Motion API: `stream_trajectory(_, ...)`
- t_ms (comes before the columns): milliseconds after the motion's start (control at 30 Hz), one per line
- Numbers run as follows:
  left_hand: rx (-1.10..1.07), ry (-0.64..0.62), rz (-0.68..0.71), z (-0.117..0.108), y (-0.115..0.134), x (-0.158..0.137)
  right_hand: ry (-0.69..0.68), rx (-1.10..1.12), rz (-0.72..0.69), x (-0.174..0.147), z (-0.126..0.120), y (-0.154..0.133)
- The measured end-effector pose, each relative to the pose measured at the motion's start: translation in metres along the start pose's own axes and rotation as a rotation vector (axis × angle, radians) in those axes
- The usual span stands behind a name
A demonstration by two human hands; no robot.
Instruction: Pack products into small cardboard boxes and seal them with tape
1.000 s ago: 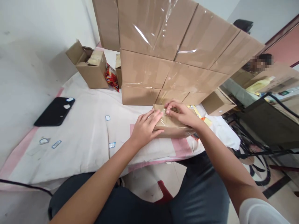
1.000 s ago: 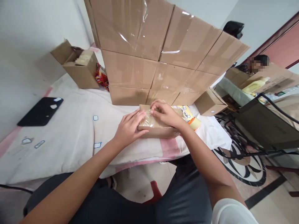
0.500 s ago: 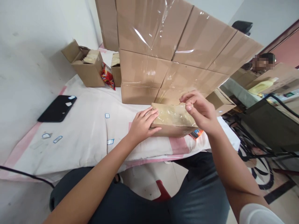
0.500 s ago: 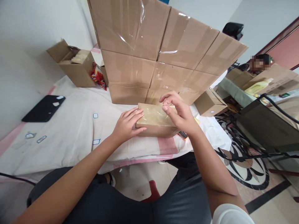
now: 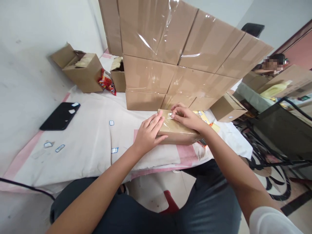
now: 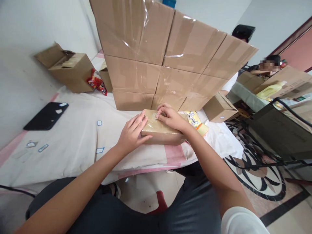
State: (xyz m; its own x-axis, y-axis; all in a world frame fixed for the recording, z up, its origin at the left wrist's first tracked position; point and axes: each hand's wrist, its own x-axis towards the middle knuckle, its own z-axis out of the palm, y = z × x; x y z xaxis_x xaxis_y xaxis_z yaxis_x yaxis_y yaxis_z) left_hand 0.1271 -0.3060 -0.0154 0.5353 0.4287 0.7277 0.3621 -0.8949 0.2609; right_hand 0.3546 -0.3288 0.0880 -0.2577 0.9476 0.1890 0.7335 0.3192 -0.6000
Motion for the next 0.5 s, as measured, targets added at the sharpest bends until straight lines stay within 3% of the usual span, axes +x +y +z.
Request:
stream_trajectory(200,0.064,-0.007,0.089,-0.004,0.001,-0.005,0.007,-0.055,0.011,0.003,0.005,-0.004)
stream_trajectory(267,0.067,-0.03,0.081,-0.007,0.001,-0.003,0.082,-0.138,0.082,0.008,0.01,-0.001)
stream_trajectory(367,0.077,-0.06,0.082,-0.013,0.001,-0.001,0.371,-0.326,0.242,0.01,0.001,0.022)
stream_trajectory(500,0.133,-0.061,0.116,-0.018,0.001,-0.002,0.758,-0.313,0.272,-0.027,-0.057,0.088)
